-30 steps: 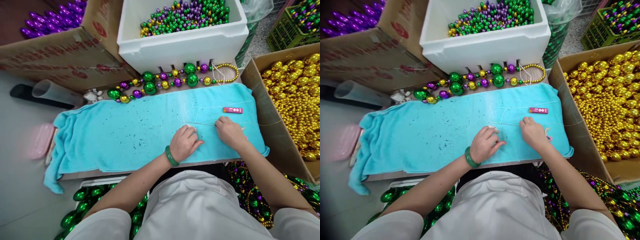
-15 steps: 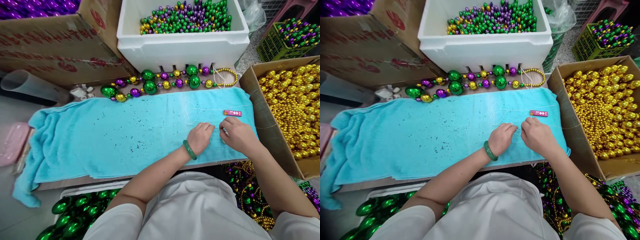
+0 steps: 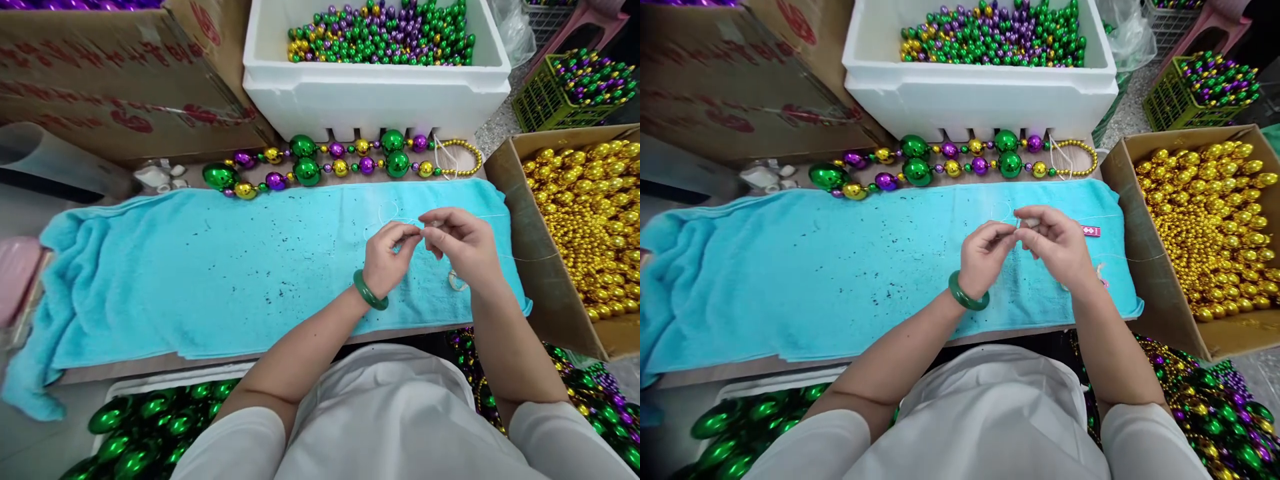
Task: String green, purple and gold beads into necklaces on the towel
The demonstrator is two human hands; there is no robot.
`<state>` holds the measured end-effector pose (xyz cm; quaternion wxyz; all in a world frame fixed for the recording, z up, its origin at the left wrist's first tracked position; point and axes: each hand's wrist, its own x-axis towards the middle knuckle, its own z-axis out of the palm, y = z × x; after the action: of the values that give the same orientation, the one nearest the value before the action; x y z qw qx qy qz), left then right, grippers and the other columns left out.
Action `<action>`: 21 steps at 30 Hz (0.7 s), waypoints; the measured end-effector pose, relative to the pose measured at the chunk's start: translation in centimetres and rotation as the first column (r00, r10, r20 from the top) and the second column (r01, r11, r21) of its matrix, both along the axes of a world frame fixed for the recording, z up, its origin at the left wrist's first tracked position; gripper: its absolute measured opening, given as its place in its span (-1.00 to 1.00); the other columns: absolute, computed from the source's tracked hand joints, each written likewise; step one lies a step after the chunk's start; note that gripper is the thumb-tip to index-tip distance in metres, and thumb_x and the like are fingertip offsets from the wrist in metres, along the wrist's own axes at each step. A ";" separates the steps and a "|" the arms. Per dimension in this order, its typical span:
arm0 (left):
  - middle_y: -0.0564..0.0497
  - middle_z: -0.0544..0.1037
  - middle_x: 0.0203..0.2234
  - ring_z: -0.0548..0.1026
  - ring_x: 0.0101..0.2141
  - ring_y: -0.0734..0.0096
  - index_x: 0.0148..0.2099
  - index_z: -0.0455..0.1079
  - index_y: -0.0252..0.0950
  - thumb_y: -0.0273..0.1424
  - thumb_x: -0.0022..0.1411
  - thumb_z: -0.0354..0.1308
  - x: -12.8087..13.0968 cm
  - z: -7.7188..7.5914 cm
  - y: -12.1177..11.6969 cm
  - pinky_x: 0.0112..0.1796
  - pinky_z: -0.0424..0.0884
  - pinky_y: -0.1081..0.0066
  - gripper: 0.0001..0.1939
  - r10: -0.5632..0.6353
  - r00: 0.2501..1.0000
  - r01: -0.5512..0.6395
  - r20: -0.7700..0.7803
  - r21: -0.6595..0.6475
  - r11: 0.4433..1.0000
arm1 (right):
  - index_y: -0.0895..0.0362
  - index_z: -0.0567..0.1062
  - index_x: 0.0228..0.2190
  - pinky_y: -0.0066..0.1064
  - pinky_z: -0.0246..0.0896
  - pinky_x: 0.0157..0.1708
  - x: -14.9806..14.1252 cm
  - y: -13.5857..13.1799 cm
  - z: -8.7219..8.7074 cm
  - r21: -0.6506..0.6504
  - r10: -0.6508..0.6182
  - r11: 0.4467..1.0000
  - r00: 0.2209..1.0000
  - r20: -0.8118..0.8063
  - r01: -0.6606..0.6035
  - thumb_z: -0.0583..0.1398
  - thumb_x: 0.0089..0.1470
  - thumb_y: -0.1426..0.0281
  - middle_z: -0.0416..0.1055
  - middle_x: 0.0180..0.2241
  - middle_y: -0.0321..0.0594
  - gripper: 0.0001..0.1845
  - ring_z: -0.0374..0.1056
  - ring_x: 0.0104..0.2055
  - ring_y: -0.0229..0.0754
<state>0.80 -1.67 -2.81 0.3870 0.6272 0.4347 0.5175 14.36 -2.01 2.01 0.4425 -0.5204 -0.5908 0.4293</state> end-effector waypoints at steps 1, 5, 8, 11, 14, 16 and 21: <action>0.00 0.55 -0.38 0.49 -0.36 0.47 -0.32 0.47 -0.26 -0.39 0.20 0.17 -0.1 0.4 0.1 -0.34 0.44 0.43 -0.92 0.010 0.998 -0.007 0.062 -0.039 0.999 | 0.11 0.50 -0.24 -0.44 0.23 -0.55 0.5 0.0 -0.1 0.004 -0.010 1.000 1.000 0.001 0.010 0.23 0.04 0.24 0.40 -0.47 -0.31 -0.75 0.29 -0.51 -0.31; 0.04 0.54 -0.42 0.52 -0.42 0.48 -0.25 0.45 -0.25 -0.31 0.17 0.20 -3.0 2.4 0.5 -0.43 0.43 0.46 -0.87 0.111 0.922 -0.022 0.371 -0.235 0.972 | 0.14 0.49 -0.16 -0.25 0.34 -0.24 4.2 -0.3 -3.0 0.160 -0.317 0.948 0.878 0.359 0.276 0.10 0.16 0.22 0.47 -0.28 -0.12 -0.67 0.40 -0.27 -0.15; 0.06 0.52 -0.45 0.49 -0.48 0.52 -0.24 0.41 -0.24 -0.28 0.16 0.20 -7.6 2.3 0.5 -0.49 0.39 0.51 -0.84 0.269 0.833 -0.041 0.483 -0.432 0.901 | 0.24 0.39 0.04 -0.02 0.14 0.07 7.6 -1.1 -6.8 0.275 -0.447 0.889 0.567 0.692 0.365 -0.01 0.22 0.23 0.37 0.02 0.14 -0.53 0.27 0.08 0.06; 0.07 0.51 -0.45 0.46 -0.54 0.57 -0.32 0.34 -0.27 -0.36 0.12 0.20 -12.6 0.2 0.2 -0.55 0.35 0.56 -0.88 0.459 0.753 -0.038 0.473 -0.664 0.747 | 0.30 0.23 0.17 0.10 -0.02 0.15 10.3 -2.0 -9.5 0.194 -0.320 0.928 0.414 0.852 0.317 -0.05 0.24 0.19 0.21 0.17 0.21 -0.40 0.09 0.23 0.17; 0.01 0.56 -0.33 0.46 -0.54 0.57 -0.37 0.30 -0.30 -0.42 0.13 0.15 -16.2 -2.0 -0.5 -0.59 0.32 0.57 -0.92 0.590 0.715 -0.077 0.374 -0.797 0.599 | 0.25 0.18 0.21 0.10 -0.04 0.16 12.0 -2.4 -10.5 0.121 -0.217 0.959 0.387 0.896 0.258 -0.07 0.25 0.18 0.16 0.21 0.15 -0.39 0.05 0.25 0.16; -0.02 0.57 -0.27 0.46 -0.54 0.56 -0.36 0.30 -0.30 -0.43 0.13 0.15 -17.3 -2.8 -1.0 -0.60 0.31 0.57 -0.92 0.605 0.721 -0.101 0.338 -0.812 0.574 | 0.23 0.17 0.21 0.10 -0.02 0.14 12.4 -2.4 -10.3 0.132 -0.220 0.961 0.379 0.899 0.244 -0.06 0.24 0.19 0.15 0.21 0.16 -0.40 0.05 0.25 0.16; 0.01 0.55 -0.29 0.48 -0.53 0.54 -0.36 0.32 -0.30 -0.42 0.06 0.24 -16.4 -2.1 -1.5 -0.62 0.30 0.58 -0.87 0.560 0.763 -0.128 0.324 -0.773 0.621 | 0.25 0.41 -0.08 0.00 0.13 -0.01 8.1 -1.7 -8.2 0.305 -0.422 0.896 0.404 0.812 0.322 0.03 0.18 0.22 0.33 -0.02 0.19 -0.58 0.22 0.06 0.15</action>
<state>-15.64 -3.20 -4.95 0.5911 0.1553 0.5896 0.5281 22.44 -3.68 -6.17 0.1968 -0.7587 -0.6204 -0.0284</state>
